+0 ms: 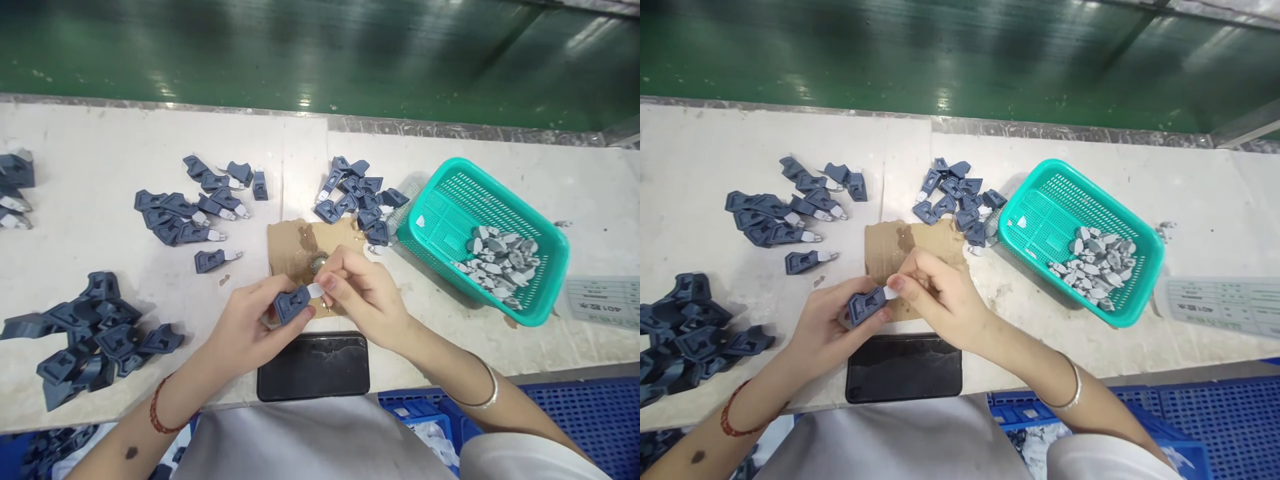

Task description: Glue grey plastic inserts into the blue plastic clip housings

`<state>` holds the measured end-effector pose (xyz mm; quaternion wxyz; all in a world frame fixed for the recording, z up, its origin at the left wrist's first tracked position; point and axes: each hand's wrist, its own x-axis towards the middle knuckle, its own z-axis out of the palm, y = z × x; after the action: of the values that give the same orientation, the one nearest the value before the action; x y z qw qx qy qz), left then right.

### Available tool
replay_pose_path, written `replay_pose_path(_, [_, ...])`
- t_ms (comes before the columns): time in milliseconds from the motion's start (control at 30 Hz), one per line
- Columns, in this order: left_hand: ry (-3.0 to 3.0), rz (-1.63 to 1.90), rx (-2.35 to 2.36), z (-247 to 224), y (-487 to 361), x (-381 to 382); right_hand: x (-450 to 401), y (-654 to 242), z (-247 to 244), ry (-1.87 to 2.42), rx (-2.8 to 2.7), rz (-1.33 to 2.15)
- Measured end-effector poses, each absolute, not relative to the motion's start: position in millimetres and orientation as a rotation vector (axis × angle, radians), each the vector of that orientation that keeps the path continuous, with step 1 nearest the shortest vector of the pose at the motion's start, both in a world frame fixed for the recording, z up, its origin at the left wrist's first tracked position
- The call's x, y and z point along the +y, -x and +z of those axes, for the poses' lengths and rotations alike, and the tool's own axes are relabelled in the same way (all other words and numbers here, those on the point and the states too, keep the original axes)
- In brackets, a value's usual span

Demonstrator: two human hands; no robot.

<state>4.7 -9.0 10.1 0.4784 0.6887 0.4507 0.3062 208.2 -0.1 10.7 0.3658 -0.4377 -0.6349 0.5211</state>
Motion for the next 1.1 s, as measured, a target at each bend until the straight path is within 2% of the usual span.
replay_pose_path(200, [-1.422, 0.658, 1.015, 10.4, -4.0, -8.9, 9.1, -214.9, 13.1, 0.881, -2.167, 0.951])
replay_pose_path(400, [-1.592, 0.614, 1.021, 8.5, -0.2, -10.0, 10.9, -217.8, 11.6, 0.89, -2.295, 0.821])
replay_pose_path(1100, [-1.949, 0.665, 0.917, 3.1, 6.1, -8.9, 4.7, -210.9, 11.7, 0.987, -2.443, 0.737])
